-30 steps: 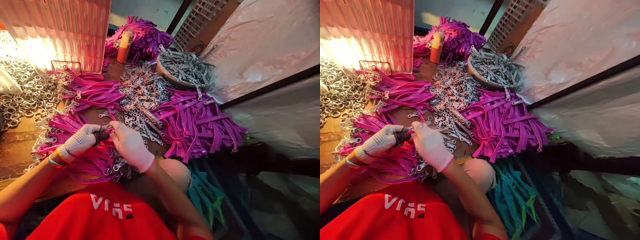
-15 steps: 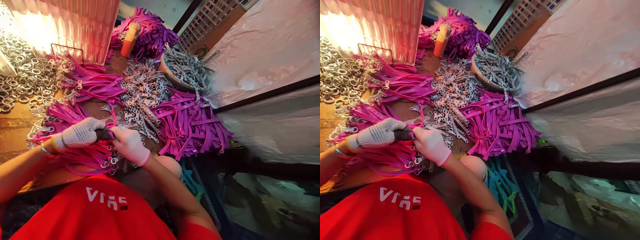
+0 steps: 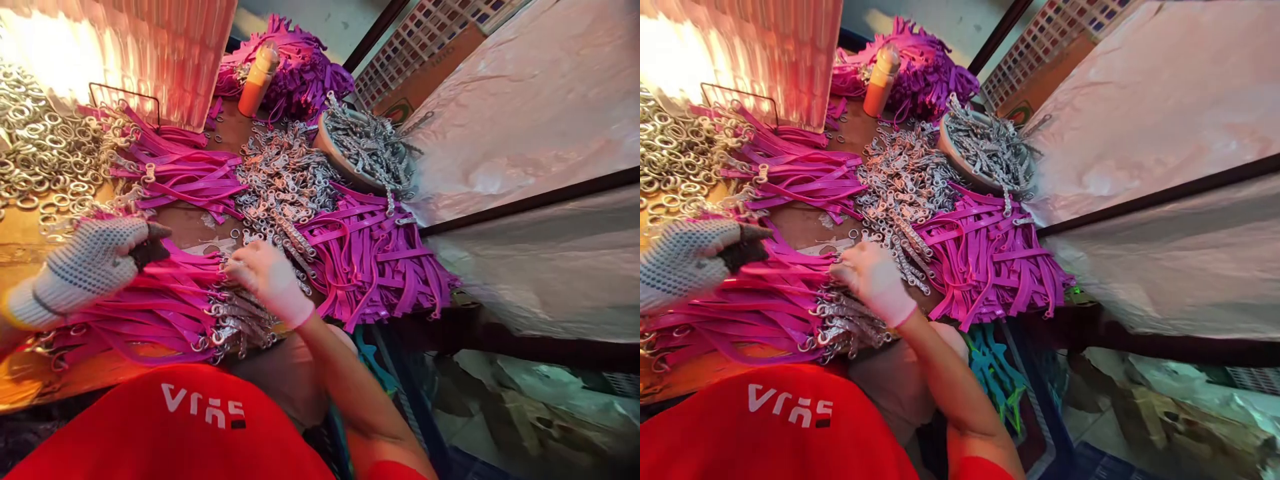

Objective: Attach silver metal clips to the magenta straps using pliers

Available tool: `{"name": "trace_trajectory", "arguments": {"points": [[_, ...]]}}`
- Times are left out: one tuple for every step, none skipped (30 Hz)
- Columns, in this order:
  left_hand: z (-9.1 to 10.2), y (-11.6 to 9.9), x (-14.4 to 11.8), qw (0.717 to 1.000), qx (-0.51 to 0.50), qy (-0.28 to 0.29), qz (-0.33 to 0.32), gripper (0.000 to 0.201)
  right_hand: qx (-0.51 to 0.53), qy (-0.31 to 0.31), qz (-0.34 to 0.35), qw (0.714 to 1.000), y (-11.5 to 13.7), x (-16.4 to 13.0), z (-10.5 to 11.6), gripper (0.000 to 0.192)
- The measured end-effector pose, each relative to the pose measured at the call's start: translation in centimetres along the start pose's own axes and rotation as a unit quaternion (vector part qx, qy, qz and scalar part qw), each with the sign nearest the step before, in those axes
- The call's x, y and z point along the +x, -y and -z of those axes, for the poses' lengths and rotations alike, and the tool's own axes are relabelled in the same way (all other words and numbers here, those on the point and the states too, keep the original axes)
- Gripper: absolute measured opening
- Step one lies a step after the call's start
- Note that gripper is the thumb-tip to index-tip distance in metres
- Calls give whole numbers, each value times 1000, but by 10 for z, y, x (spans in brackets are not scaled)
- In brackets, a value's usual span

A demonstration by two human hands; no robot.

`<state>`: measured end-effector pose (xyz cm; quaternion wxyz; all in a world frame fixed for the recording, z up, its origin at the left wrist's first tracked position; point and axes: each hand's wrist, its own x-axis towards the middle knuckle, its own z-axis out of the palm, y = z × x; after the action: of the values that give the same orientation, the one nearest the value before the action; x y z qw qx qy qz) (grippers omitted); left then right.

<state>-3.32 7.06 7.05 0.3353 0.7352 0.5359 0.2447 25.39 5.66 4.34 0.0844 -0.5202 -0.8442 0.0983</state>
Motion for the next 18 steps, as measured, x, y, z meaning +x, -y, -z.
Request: {"name": "trace_trajectory", "arguments": {"points": [[-10, -2, -1, 998, -53, 21, 29, 35, -19, -31, -45, 998, -20, 7, 2, 34], [-19, -4, -3, 988, -127, 44, 72, 37, -60, -62, -112, 990, -41, 14, 3, 29], [-29, -6, -4, 967, -214, 67, 120, 39, -109, -70, -173, 976, -61, 22, 2, 25], [-37, -9, -4, 937, -296, 86, 164, 41, -153, -69, -213, 962, -79, 29, 0, 25], [-44, -12, -4, 903, -368, 102, 197, 42, -190, -57, -239, 951, -94, 34, -4, 26], [-50, -14, -4, 870, -426, 115, 221, 43, -214, -45, -250, 943, -106, 39, -9, 26], [-54, -16, -2, 840, -471, 126, 239, 43, -226, -38, -250, 941, -115, 41, -14, 27], [-56, -18, -1, 812, -508, 134, 253, 43, -228, -37, -247, 941, -122, 42, -19, 27], [-58, -19, 0, 787, -539, 141, 266, 42, -220, -43, -243, 944, -126, 42, -24, 26], [-58, -20, 1, 762, -565, 148, 279, 42, -203, -56, -241, 947, -129, 40, -29, 25], [-59, -21, 2, 740, -587, 154, 290, 42, -172, -78, -244, 951, -131, 39, -32, 23], [-58, -20, 1, 722, -604, 159, 298, 43, -133, -107, -250, 953, -132, 37, -33, 21], [-58, -20, 0, 707, -617, 164, 304, 44, -92, -137, -255, 953, -133, 35, -34, 19], [-58, -19, -1, 694, -628, 171, 307, 45, -56, -165, -258, 950, -132, 34, -33, 18], [-57, -18, -3, 684, -638, 177, 307, 47, -32, -188, -260, 946, -128, 32, -30, 17], [-57, -17, -5, 674, -649, 182, 304, 48, -13, -205, -260, 943, -121, 30, -27, 18], [-57, -16, -7, 663, -662, 185, 298, 50, 12, -216, -254, 943, -111, 28, -23, 18], [-56, -15, -9, 652, -675, 187, 291, 51, 49, -219, -240, 944, -97, 25, -18, 18]]}}
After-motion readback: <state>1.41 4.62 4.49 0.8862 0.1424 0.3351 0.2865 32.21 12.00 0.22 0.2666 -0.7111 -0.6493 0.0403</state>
